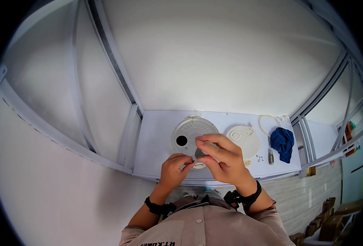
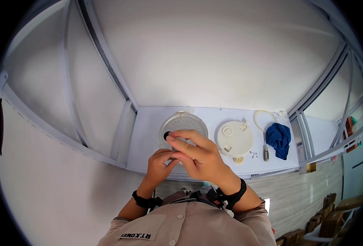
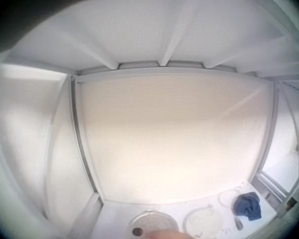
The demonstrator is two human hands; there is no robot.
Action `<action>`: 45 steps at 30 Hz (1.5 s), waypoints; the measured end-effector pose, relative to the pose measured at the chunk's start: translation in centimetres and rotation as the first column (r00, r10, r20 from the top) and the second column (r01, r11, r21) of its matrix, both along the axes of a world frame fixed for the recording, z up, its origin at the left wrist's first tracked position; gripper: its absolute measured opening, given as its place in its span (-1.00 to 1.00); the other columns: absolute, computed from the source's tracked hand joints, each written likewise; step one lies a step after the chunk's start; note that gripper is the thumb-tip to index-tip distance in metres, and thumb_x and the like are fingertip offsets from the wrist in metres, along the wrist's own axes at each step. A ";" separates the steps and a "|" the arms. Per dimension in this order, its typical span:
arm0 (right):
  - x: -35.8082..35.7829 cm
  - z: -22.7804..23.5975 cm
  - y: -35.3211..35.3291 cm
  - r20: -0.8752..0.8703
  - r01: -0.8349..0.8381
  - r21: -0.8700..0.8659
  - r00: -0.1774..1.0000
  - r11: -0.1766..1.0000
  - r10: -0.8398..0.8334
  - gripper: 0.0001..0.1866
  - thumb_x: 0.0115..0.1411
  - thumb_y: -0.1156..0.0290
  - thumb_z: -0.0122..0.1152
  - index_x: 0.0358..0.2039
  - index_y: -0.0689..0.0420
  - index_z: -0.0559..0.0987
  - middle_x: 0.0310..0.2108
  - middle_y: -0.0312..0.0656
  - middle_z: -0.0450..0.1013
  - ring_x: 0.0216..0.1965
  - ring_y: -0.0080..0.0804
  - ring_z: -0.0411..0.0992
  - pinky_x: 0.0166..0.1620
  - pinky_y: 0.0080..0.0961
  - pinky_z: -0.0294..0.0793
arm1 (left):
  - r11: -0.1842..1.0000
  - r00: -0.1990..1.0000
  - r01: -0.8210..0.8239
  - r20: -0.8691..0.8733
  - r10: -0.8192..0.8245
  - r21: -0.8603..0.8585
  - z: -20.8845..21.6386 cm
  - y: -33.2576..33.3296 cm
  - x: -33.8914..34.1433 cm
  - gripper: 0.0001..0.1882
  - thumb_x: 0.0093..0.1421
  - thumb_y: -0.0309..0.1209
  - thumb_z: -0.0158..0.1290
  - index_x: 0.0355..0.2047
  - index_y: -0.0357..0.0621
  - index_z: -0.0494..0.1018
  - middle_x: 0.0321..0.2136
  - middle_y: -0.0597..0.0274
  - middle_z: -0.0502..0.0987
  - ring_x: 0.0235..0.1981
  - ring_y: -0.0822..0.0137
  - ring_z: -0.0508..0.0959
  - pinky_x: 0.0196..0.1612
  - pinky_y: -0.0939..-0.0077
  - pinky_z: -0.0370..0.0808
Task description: The person uses a screwdriver to tighten screws on a white plastic appliance component, then picks up a circular plastic part and inserts a small piece into it. The person continues to assemble parts on a white workbench.
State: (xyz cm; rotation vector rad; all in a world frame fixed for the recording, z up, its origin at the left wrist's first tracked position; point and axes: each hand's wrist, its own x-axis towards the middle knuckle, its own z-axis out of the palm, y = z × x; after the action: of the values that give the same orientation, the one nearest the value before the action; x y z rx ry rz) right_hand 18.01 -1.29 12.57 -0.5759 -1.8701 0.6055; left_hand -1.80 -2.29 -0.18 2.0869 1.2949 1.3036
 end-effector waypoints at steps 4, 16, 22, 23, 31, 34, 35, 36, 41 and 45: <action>-0.3 -2.4 0.9 -0.048 0.198 0.277 0.980 0.940 -0.192 -0.52 0.09 0.50 0.52 0.07 0.13 0.69 0.05 0.07 0.48 -0.05 -0.17 0.48 -0.13 -0.35 0.55 | 0.999 1.000 -0.017 0.012 0.018 -0.035 0.4 -0.3 0.6 -0.77 0.06 -0.51 0.39 -0.24 -0.14 0.69 -0.33 0.21 0.73 -0.19 0.17 0.70 -0.17 0.32 0.64; 0.5 -0.3 0.1 0.115 -0.034 0.046 0.993 0.998 0.028 -0.56 0.18 0.44 0.50 0.08 0.19 0.66 0.13 0.08 0.46 0.18 -0.01 0.48 0.17 -0.24 0.54 | 0.999 1.000 0.000 0.012 0.001 -0.042 0.2 -0.2 0.0 -0.80 0.09 -0.51 0.37 -0.23 -0.15 0.70 -0.32 0.19 0.73 -0.19 0.17 0.70 -0.16 0.32 0.64; -0.6 -1.4 -0.3 0.035 0.260 0.134 0.963 0.956 -0.266 -0.52 0.10 0.46 0.56 0.06 0.19 0.67 0.02 -0.01 0.46 -0.02 -0.10 0.52 0.00 -0.31 0.57 | 0.999 0.999 -0.003 0.049 0.006 -0.045 0.3 -0.1 0.2 -0.81 0.09 -0.51 0.37 -0.25 -0.15 0.70 -0.33 0.19 0.72 -0.20 0.17 0.70 -0.18 0.31 0.64; -0.8 -0.8 -0.2 -0.002 0.216 0.120 0.976 0.969 -0.217 -0.52 0.10 0.46 0.55 0.07 0.18 0.67 0.00 -0.02 0.48 -0.04 -0.12 0.53 -0.03 -0.35 0.58 | 1.000 0.999 -0.008 0.039 0.009 -0.025 0.2 -0.1 0.1 -0.81 0.09 -0.51 0.37 -0.25 -0.15 0.70 -0.34 0.19 0.73 -0.20 0.17 0.70 -0.18 0.31 0.65; -0.3 0.0 0.2 0.036 0.141 0.105 0.989 0.984 -0.146 -0.48 0.09 0.45 0.54 0.10 0.13 0.67 -0.08 -0.07 0.51 -0.11 -0.15 0.57 -0.09 -0.38 0.59 | 0.998 0.999 -0.011 0.040 0.013 -0.057 0.0 -0.1 0.1 -0.80 0.08 -0.51 0.38 -0.25 -0.15 0.70 -0.33 0.20 0.73 -0.20 0.19 0.70 -0.20 0.34 0.65; -0.3 -1.4 0.5 -0.016 0.274 0.189 0.961 0.943 -0.276 -0.49 0.10 0.46 0.52 0.11 0.13 0.66 -0.08 -0.04 0.51 -0.12 -0.15 0.57 -0.10 -0.38 0.60 | 0.998 0.999 0.000 0.050 0.003 -0.056 -0.3 0.1 0.2 -0.79 0.07 -0.52 0.38 -0.24 -0.15 0.70 -0.33 0.21 0.73 -0.19 0.20 0.69 -0.20 0.35 0.65; -0.3 -1.2 0.5 -0.004 0.235 0.178 0.971 0.956 -0.238 -0.49 0.10 0.47 0.52 0.11 0.13 0.66 -0.08 -0.05 0.51 -0.14 -0.17 0.57 -0.12 -0.39 0.60 | 0.998 0.999 -0.001 0.048 0.004 -0.060 -0.3 0.0 0.2 -0.78 0.07 -0.52 0.38 -0.24 -0.15 0.69 -0.34 0.21 0.73 -0.19 0.19 0.69 -0.20 0.35 0.65; -0.4 -0.7 0.4 0.008 0.196 0.166 0.980 0.967 -0.200 -0.49 0.10 0.47 0.52 0.11 0.14 0.66 -0.08 -0.05 0.51 -0.16 -0.18 0.56 -0.13 -0.41 0.60 | 0.998 0.999 -0.002 0.046 0.005 -0.063 -0.2 0.0 0.2 -0.78 0.07 -0.52 0.38 -0.23 -0.15 0.69 -0.34 0.22 0.73 -0.19 0.19 0.69 -0.20 0.35 0.65; -1.5 0.8 0.0 -0.075 0.071 0.029 0.995 0.997 -0.069 -0.46 0.07 0.46 0.56 0.10 0.18 0.66 -0.09 -0.08 0.51 -0.21 -0.27 0.53 -0.19 -0.47 0.57 | 0.999 0.999 -0.026 0.022 0.026 -0.024 -0.1 0.0 0.1 -0.78 0.06 -0.52 0.39 -0.23 -0.15 0.69 -0.34 0.23 0.73 -0.20 0.19 0.69 -0.20 0.34 0.64; -0.6 -0.7 0.6 -0.019 0.153 0.122 0.988 0.981 -0.152 -0.46 0.06 0.48 0.57 0.09 0.20 0.64 -0.11 -0.07 0.51 -0.20 -0.28 0.51 -0.18 -0.45 0.53 | 0.998 0.998 -0.008 0.063 0.011 -0.057 -0.6 0.0 0.1 -0.77 0.06 -0.52 0.39 -0.23 -0.15 0.69 -0.35 0.24 0.73 -0.19 0.20 0.69 -0.19 0.33 0.64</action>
State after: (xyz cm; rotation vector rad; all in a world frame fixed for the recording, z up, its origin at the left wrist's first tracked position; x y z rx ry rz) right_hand 17.46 -0.68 11.90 -0.6270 -1.8208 0.3882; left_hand -1.66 -2.26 -0.76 1.9874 1.3016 1.3100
